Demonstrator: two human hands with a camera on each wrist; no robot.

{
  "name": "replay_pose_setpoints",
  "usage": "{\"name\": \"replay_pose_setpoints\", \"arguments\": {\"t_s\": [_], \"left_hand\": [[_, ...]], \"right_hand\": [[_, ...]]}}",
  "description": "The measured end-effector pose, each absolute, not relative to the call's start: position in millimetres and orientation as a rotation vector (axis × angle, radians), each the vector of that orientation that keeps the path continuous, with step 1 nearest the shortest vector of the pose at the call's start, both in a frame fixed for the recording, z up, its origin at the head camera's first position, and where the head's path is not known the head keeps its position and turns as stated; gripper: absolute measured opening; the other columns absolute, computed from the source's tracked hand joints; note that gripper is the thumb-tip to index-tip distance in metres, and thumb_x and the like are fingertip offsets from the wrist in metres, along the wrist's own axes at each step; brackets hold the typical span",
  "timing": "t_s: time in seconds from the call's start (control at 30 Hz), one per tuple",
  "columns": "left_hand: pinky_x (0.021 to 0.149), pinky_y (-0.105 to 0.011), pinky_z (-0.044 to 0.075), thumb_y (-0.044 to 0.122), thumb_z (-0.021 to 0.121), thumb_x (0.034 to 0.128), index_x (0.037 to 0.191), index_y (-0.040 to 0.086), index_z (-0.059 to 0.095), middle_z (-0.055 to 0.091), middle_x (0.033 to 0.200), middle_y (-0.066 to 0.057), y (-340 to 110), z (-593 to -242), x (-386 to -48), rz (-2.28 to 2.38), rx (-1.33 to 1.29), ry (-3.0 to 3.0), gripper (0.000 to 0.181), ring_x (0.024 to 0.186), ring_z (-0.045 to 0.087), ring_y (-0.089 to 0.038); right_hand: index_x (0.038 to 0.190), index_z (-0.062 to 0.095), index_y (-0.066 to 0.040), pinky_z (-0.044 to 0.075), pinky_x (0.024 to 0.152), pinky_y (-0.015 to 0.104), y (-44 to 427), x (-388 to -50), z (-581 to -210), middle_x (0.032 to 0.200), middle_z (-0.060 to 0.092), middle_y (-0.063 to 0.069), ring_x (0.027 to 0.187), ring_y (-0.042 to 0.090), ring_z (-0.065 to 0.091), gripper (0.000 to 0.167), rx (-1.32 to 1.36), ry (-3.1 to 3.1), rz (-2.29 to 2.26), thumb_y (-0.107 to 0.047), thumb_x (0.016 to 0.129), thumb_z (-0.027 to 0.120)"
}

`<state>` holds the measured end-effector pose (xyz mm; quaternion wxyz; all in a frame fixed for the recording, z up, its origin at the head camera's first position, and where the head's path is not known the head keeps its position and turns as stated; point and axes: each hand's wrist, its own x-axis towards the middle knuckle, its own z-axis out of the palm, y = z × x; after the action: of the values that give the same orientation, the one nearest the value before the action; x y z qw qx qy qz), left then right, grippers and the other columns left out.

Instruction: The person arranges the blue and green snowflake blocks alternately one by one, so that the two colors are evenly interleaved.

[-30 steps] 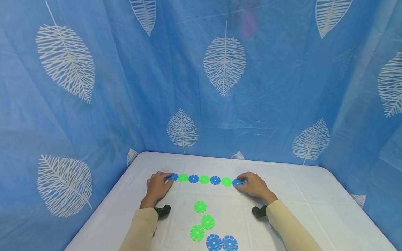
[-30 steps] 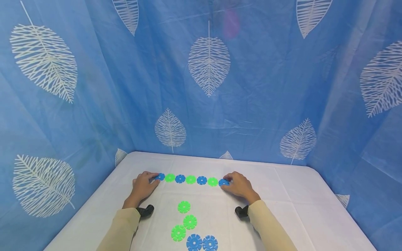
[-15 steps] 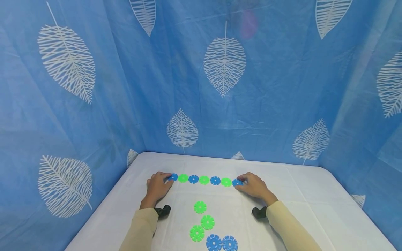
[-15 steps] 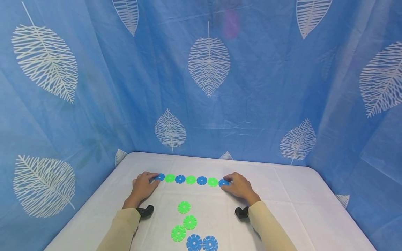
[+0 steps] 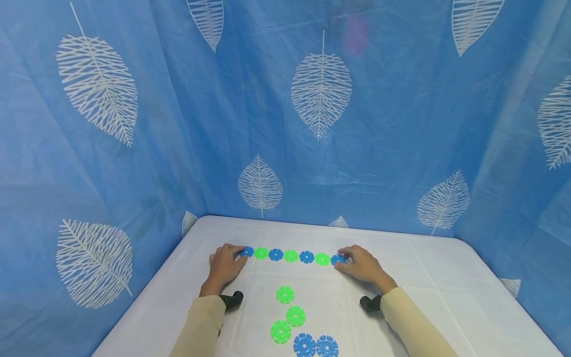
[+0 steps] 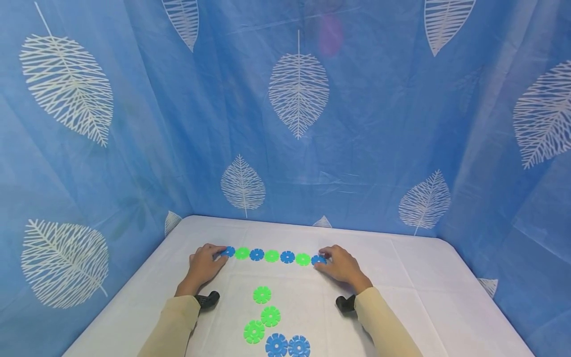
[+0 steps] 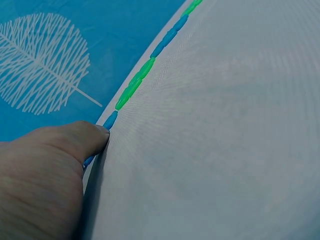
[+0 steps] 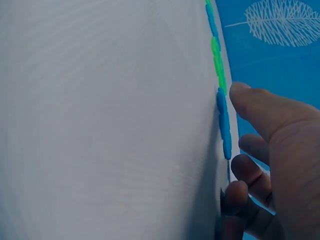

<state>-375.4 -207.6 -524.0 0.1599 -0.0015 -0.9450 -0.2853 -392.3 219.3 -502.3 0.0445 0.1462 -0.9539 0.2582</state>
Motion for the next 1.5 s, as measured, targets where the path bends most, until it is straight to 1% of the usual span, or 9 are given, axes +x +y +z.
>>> {"name": "replay_pose_setpoints", "arguments": {"t_s": [0.17, 0.33, 0.47, 0.6, 0.8, 0.97, 1.17, 1.33, 1.5], "left_hand": [[0.088, -0.049, 0.034, 0.033, 0.071, 0.0904, 0.125, 0.016, 0.072, 0.065, 0.117, -0.01, -207.9, -524.5, -376.7, -0.813, -0.011, -2.694, 0.038, 0.111, 0.058, -0.03], [0.088, -0.048, 0.034, 0.034, 0.07, 0.0911, 0.126, 0.017, 0.071, 0.065, 0.118, -0.01, -208.4, -525.3, -377.8, -0.818, 0.001, -2.713, 0.039, 0.111, 0.057, -0.029], [0.088, -0.048, 0.034, 0.035, 0.069, 0.0919, 0.126, 0.018, 0.071, 0.064, 0.12, -0.01, -208.1, -525.4, -377.5, -0.82, 0.01, -2.723, 0.039, 0.113, 0.057, -0.029], [0.089, -0.048, 0.035, 0.035, 0.069, 0.0918, 0.126, 0.018, 0.071, 0.065, 0.119, -0.01, -208.3, -525.9, -377.0, -0.815, 0.01, -2.722, 0.039, 0.113, 0.057, -0.029], [0.087, -0.048, 0.035, 0.033, 0.07, 0.0908, 0.126, 0.016, 0.071, 0.065, 0.119, -0.011, -208.5, -527.6, -376.5, -0.8, -0.01, -2.708, 0.039, 0.112, 0.057, -0.03], [0.087, -0.048, 0.035, 0.034, 0.07, 0.0913, 0.126, 0.017, 0.071, 0.064, 0.12, -0.011, -208.6, -525.7, -376.2, -0.8, -0.007, -2.72, 0.039, 0.113, 0.057, -0.03], [0.088, -0.048, 0.035, 0.035, 0.07, 0.0915, 0.126, 0.018, 0.071, 0.065, 0.12, -0.011, -209.2, -526.4, -376.3, -0.792, -0.002, -2.72, 0.039, 0.113, 0.057, -0.03], [0.088, -0.048, 0.035, 0.036, 0.069, 0.0917, 0.127, 0.018, 0.071, 0.065, 0.12, -0.011, -209.6, -528.1, -378.4, -0.789, -0.004, -2.726, 0.039, 0.112, 0.057, -0.03], [0.087, -0.048, 0.035, 0.035, 0.069, 0.0912, 0.126, 0.017, 0.071, 0.065, 0.119, -0.011, -209.6, -528.3, -378.3, -0.774, -0.012, -2.722, 0.039, 0.112, 0.057, -0.03]], "right_hand": [[0.125, 0.069, -0.013, 0.048, 0.077, 0.041, 220.9, -392.4, -498.3, 0.106, 0.067, 0.004, 0.09, 0.019, 0.06, 0.04, 0.469, -2.842, 0.888, -0.034, 0.091, 0.072], [0.127, 0.067, -0.011, 0.046, 0.068, 0.031, 219.3, -391.1, -491.3, 0.109, 0.067, 0.008, 0.076, 0.013, 0.056, 0.041, 0.466, -2.741, 0.99, -0.033, 0.093, 0.071], [0.127, 0.067, -0.012, 0.045, 0.062, 0.027, 214.1, -386.8, -482.7, 0.108, 0.066, 0.008, 0.071, 0.01, 0.054, 0.041, 0.467, -2.68, 1.007, -0.033, 0.092, 0.072], [0.124, 0.069, -0.013, 0.045, 0.057, 0.026, 205.3, -378.9, -470.1, 0.107, 0.067, 0.011, 0.068, 0.011, 0.054, 0.037, 0.498, -2.612, 1.04, -0.03, 0.091, 0.074], [0.125, 0.068, -0.017, 0.048, 0.061, 0.025, 194.3, -363.0, -450.2, 0.105, 0.068, 0.005, 0.075, 0.012, 0.058, 0.036, 0.483, -2.547, 1.084, -0.028, 0.091, 0.074], [0.127, 0.067, -0.016, 0.05, 0.064, 0.026, 188.5, -349.5, -436.9, 0.105, 0.068, 0.004, 0.079, 0.014, 0.06, 0.037, 0.492, -2.513, 1.105, -0.028, 0.092, 0.073], [0.125, 0.067, -0.02, 0.051, 0.064, 0.026, 178.0, -331.4, -430.1, 0.103, 0.068, 0.002, 0.079, 0.011, 0.061, 0.036, 0.578, -2.489, 1.164, -0.03, 0.091, 0.074], [0.126, 0.066, -0.02, 0.051, 0.063, 0.027, 170.6, -318.6, -427.9, 0.106, 0.067, 0.004, 0.078, 0.008, 0.061, 0.037, 0.692, -2.513, 1.198, -0.032, 0.092, 0.073], [0.126, 0.066, -0.024, 0.052, 0.066, 0.026, 163.9, -310.3, -425.8, 0.106, 0.067, 0.0, 0.08, 0.007, 0.061, 0.036, 0.762, -2.549, 1.214, -0.033, 0.092, 0.073]]}}
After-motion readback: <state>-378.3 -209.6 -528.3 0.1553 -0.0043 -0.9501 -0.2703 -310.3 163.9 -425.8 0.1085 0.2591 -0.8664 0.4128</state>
